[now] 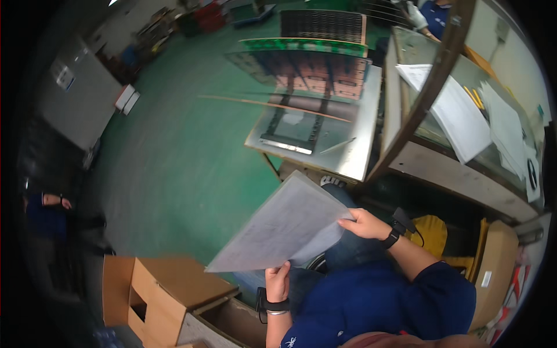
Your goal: The recorder inspects a large green printed circuit board (PCB), reviews related paperwork, and consults with colleagues on a fabrication floor.
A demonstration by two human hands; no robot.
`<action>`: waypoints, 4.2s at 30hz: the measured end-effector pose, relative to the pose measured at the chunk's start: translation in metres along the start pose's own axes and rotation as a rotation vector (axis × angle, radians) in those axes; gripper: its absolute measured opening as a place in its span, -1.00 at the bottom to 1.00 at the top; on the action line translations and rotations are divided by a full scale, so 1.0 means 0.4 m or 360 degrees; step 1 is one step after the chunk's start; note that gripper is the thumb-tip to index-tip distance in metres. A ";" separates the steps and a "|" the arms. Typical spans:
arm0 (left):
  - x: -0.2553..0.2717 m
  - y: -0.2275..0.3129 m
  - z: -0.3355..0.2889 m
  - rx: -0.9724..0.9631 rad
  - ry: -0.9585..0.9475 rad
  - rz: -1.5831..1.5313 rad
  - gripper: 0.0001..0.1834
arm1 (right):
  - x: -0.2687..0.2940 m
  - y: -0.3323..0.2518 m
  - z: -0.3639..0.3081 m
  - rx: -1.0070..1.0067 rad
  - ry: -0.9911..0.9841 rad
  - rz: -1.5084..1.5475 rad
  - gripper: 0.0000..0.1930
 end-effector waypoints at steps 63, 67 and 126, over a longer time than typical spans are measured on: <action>-0.144 -0.107 0.118 0.0264 -0.0726 0.0583 -0.75 | 0.491 -0.486 -0.474 0.0009 0.1747 -0.1875 -0.61; -0.129 -0.108 0.127 0.0269 -0.0676 0.0587 -0.75 | 0.420 -0.493 -0.414 0.0281 0.1536 -0.1789 -0.61; 0.146 -0.122 0.181 0.0556 -0.0211 -0.0541 -0.50 | 0.479 -0.348 0.767 0.0151 0.0574 -0.2078 -0.80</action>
Point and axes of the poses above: each hand's wrist, its own z-axis towards the middle knuckle, its own x-axis out of the back of the hand, y = z × x, the point moved 6 cm from there along z, towards the middle knuckle, and after that the axes turned 3 degrees about -z, right-handed, at the moved point
